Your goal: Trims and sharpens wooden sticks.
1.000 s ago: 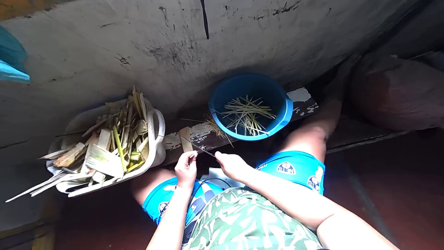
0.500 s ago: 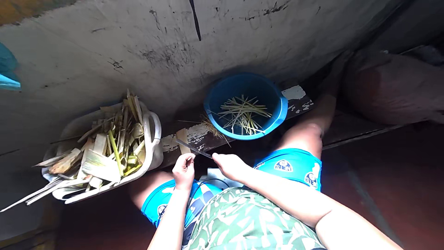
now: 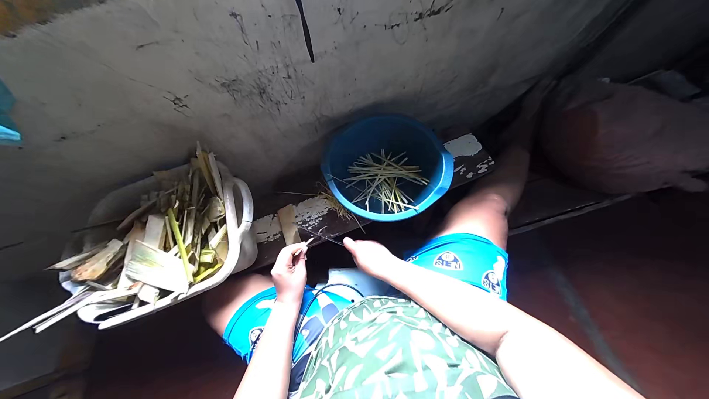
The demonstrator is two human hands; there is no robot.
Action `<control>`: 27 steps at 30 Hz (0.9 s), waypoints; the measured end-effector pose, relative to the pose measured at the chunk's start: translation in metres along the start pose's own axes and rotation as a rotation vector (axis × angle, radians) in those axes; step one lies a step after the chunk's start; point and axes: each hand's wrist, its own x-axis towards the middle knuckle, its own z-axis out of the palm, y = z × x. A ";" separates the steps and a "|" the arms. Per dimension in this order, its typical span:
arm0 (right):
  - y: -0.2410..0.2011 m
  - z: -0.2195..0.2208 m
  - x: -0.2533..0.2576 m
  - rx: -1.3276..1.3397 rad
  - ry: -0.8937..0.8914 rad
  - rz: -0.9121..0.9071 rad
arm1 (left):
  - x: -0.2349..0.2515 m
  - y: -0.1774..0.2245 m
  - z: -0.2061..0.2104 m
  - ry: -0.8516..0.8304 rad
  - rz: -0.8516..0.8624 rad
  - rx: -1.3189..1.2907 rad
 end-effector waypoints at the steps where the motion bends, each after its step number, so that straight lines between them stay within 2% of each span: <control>1: -0.001 0.000 0.000 -0.008 0.018 -0.014 | 0.001 0.001 0.000 0.001 0.004 0.004; 4: -0.008 0.001 -0.005 -0.030 0.072 -0.083 | 0.001 0.000 0.000 -0.002 -0.002 -0.004; 8: -0.001 0.002 -0.003 -0.002 -0.028 0.061 | -0.001 0.000 0.000 0.000 -0.022 -0.012; 12: -0.009 0.003 -0.006 -0.019 0.032 -0.007 | 0.000 0.000 0.001 0.014 -0.010 -0.012; 16: -0.002 0.001 -0.003 -0.007 -0.044 0.113 | 0.000 -0.002 0.001 0.018 -0.043 -0.023; 27: 0.005 -0.014 -0.001 0.076 0.042 0.244 | 0.001 -0.002 0.002 0.046 -0.037 -0.049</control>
